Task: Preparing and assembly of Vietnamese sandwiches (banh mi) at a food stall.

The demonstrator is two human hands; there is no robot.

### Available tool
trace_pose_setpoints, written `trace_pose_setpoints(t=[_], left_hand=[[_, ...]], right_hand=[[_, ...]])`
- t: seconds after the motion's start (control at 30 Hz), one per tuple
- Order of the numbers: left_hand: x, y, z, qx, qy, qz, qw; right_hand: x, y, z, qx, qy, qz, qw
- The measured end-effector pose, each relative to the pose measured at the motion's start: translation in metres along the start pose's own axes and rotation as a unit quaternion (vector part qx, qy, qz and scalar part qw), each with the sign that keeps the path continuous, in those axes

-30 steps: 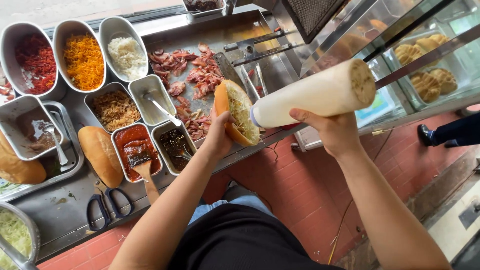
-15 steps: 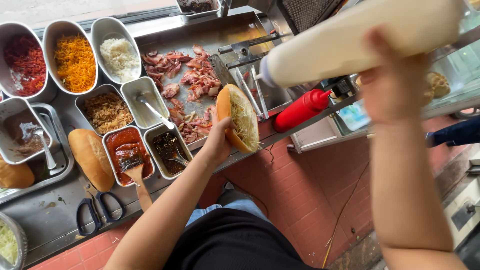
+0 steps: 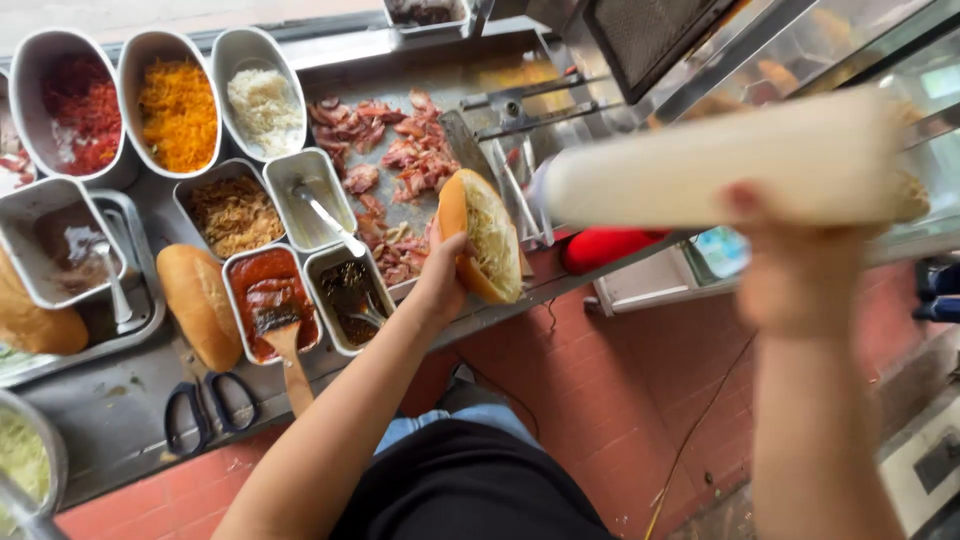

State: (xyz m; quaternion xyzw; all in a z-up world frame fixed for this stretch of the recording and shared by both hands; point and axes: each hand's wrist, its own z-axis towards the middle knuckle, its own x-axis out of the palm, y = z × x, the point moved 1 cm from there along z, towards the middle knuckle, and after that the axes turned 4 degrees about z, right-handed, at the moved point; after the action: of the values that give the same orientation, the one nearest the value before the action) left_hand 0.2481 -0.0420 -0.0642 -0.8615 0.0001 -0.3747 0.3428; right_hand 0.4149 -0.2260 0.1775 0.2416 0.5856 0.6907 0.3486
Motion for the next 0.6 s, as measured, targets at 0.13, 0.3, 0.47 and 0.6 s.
trace_pose_setpoints(t=[0.13, 0.3, 0.47, 0.6], left_hand=[[0.007, -0.001, 0.004, -0.008, 0.011, -0.019, 1.000], [0.011, -0.013, -0.012, 0.007, 0.017, 0.005, 1.000], [0.010, -0.006, -0.002, 0.014, -0.062, 0.019, 0.998], [0.010, -0.002, -0.013, -0.002, -0.065, 0.006, 0.998]], right_hand=[[-0.067, -0.006, 0.019, -0.127, -0.092, 0.083, 0.984], [0.031, -0.036, -0.019, -0.045, 0.030, 0.046, 0.998], [0.036, -0.087, -0.013, -0.076, -0.066, -0.034, 0.994], [0.038, -0.070, -0.004, -0.084, -0.057, -0.030, 0.994]])
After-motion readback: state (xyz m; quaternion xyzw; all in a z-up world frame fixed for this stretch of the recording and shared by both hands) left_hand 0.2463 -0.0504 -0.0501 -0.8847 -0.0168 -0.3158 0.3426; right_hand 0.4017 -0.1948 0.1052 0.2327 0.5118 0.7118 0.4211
